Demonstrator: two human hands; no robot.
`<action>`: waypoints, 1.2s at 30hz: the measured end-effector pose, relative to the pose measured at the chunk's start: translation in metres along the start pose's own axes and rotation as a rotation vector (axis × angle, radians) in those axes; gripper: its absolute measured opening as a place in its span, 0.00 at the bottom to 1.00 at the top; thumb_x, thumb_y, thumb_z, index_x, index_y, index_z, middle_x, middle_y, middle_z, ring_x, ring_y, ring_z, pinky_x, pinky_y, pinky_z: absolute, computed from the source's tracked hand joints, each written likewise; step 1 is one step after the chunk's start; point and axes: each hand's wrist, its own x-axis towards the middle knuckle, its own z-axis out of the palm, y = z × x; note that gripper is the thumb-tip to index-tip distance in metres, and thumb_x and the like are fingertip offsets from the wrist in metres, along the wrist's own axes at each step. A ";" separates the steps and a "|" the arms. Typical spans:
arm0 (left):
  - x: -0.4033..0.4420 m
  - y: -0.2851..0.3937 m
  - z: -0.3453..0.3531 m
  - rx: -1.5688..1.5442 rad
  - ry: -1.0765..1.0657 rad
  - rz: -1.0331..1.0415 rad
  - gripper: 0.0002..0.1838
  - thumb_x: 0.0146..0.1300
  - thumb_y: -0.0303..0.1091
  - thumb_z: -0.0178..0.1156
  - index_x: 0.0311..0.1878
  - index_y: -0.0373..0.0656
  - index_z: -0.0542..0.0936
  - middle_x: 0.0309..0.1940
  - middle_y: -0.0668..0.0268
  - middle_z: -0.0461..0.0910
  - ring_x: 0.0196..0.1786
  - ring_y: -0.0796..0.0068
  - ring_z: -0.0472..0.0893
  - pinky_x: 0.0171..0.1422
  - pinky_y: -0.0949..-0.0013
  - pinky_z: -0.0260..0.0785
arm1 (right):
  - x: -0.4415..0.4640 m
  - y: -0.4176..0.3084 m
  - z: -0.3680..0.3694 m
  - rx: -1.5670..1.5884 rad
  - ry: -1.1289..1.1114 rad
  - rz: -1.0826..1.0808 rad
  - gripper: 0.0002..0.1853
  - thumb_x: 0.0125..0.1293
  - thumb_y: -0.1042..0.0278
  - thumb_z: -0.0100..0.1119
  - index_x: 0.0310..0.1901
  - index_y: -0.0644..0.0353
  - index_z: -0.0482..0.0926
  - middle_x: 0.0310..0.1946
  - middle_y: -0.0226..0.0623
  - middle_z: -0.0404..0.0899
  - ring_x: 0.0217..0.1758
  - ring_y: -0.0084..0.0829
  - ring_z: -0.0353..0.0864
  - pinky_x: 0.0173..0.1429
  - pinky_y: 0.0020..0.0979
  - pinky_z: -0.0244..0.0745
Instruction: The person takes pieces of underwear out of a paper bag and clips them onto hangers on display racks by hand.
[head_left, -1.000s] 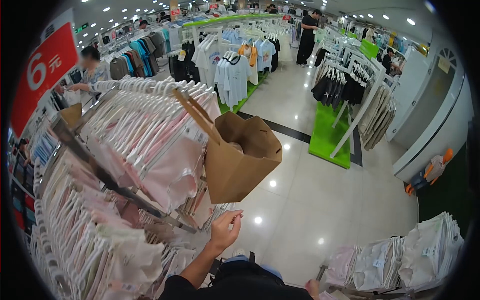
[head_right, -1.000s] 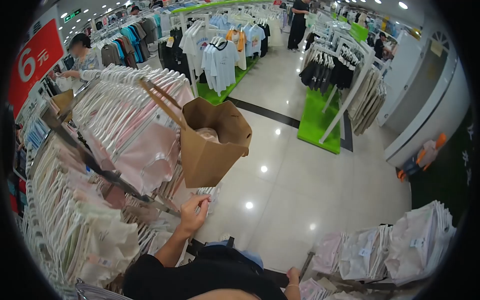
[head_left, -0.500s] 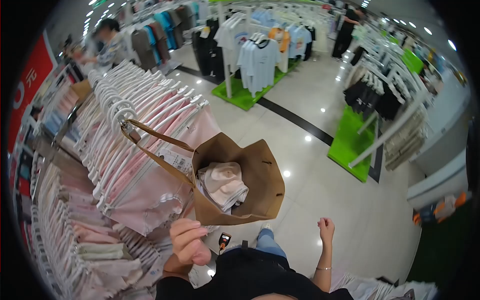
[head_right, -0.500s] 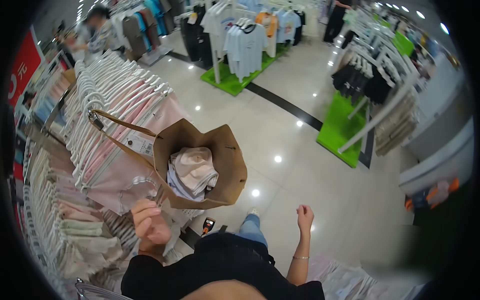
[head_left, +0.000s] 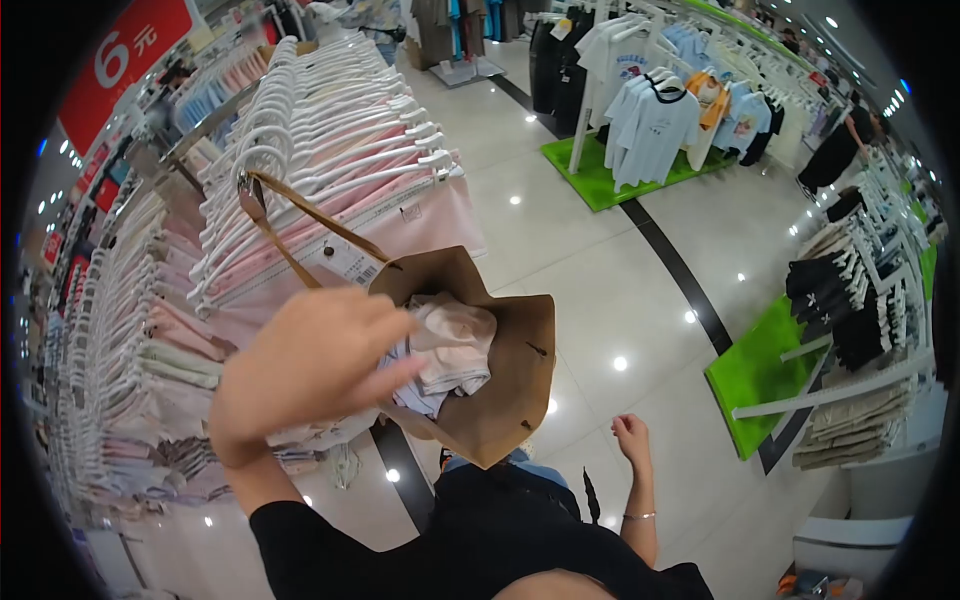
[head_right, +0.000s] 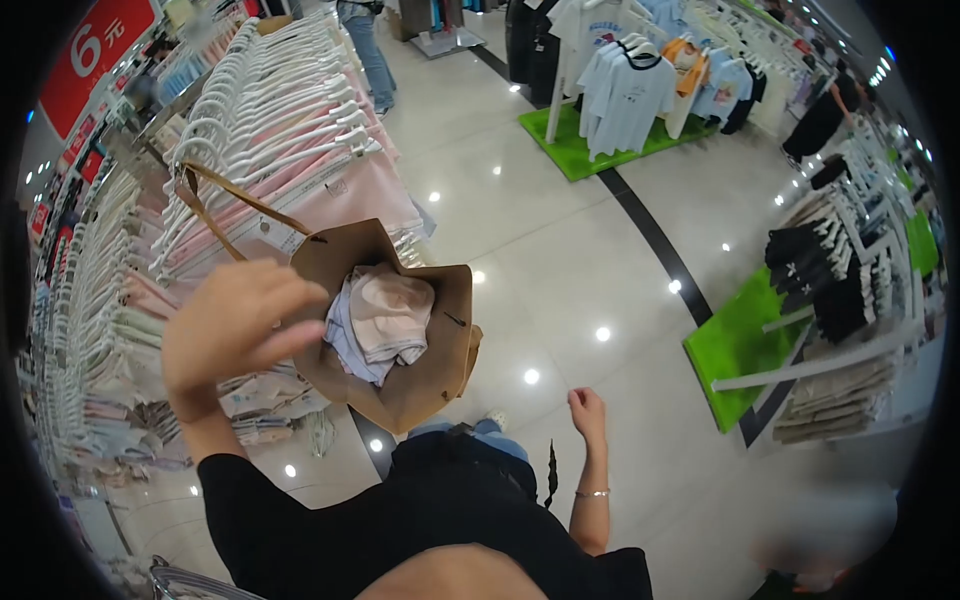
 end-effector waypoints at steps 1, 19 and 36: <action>0.006 -0.005 -0.002 0.011 -0.109 -0.068 0.13 0.49 0.40 0.49 0.25 0.39 0.72 0.22 0.61 0.72 0.26 0.63 0.70 0.29 0.66 0.61 | 0.006 -0.003 0.007 -0.006 -0.040 -0.036 0.11 0.53 0.67 0.47 0.30 0.70 0.71 0.21 0.37 0.73 0.24 0.23 0.72 0.29 0.22 0.68; 0.096 0.018 0.101 0.905 -0.749 -0.369 0.11 0.40 0.32 0.55 0.30 0.42 0.77 0.27 0.64 0.77 0.30 0.70 0.76 0.24 0.66 0.68 | -0.005 0.019 0.010 0.161 -0.234 0.095 0.13 0.52 0.64 0.49 0.26 0.68 0.74 0.19 0.35 0.74 0.22 0.21 0.72 0.29 0.21 0.66; 0.077 -0.029 0.154 0.562 -0.870 0.112 0.10 0.43 0.32 0.52 0.31 0.44 0.77 0.28 0.65 0.76 0.31 0.69 0.76 0.28 0.66 0.68 | -0.036 0.046 0.007 0.120 -0.174 0.153 0.13 0.53 0.64 0.48 0.28 0.67 0.72 0.21 0.37 0.74 0.23 0.23 0.73 0.26 0.21 0.65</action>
